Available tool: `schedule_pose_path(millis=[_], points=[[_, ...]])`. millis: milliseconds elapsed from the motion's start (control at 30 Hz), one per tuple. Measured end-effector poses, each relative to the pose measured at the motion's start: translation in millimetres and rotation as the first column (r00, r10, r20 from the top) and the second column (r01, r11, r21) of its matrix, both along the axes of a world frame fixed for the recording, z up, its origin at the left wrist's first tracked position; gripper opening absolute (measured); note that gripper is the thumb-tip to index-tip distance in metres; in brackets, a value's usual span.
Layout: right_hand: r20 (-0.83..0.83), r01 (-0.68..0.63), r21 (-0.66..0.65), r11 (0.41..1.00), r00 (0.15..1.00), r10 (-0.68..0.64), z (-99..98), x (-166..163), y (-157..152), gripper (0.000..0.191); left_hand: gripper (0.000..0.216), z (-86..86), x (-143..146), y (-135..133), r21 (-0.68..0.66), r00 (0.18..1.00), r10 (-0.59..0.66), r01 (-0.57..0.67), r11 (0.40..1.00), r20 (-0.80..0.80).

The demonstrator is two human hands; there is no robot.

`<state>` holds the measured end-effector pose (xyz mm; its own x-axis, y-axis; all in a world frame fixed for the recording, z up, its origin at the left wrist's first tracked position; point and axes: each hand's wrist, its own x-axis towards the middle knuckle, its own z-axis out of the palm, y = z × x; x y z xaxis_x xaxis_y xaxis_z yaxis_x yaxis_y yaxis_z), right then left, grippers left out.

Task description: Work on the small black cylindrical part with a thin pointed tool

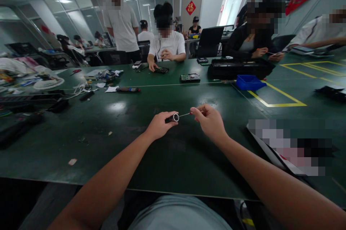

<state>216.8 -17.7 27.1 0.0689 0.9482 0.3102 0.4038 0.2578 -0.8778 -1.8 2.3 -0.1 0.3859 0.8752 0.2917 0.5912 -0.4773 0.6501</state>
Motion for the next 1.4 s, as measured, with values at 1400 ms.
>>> schedule_pose_path(millis=[1400], points=[[-0.045,-0.149,-0.094,0.984,0.988,0.145,-6.3,-1.7,1.4,0.02,0.043,-3.1,-2.7,2.6,-0.01,1.0,0.024,-0.024,1.0,0.018]])
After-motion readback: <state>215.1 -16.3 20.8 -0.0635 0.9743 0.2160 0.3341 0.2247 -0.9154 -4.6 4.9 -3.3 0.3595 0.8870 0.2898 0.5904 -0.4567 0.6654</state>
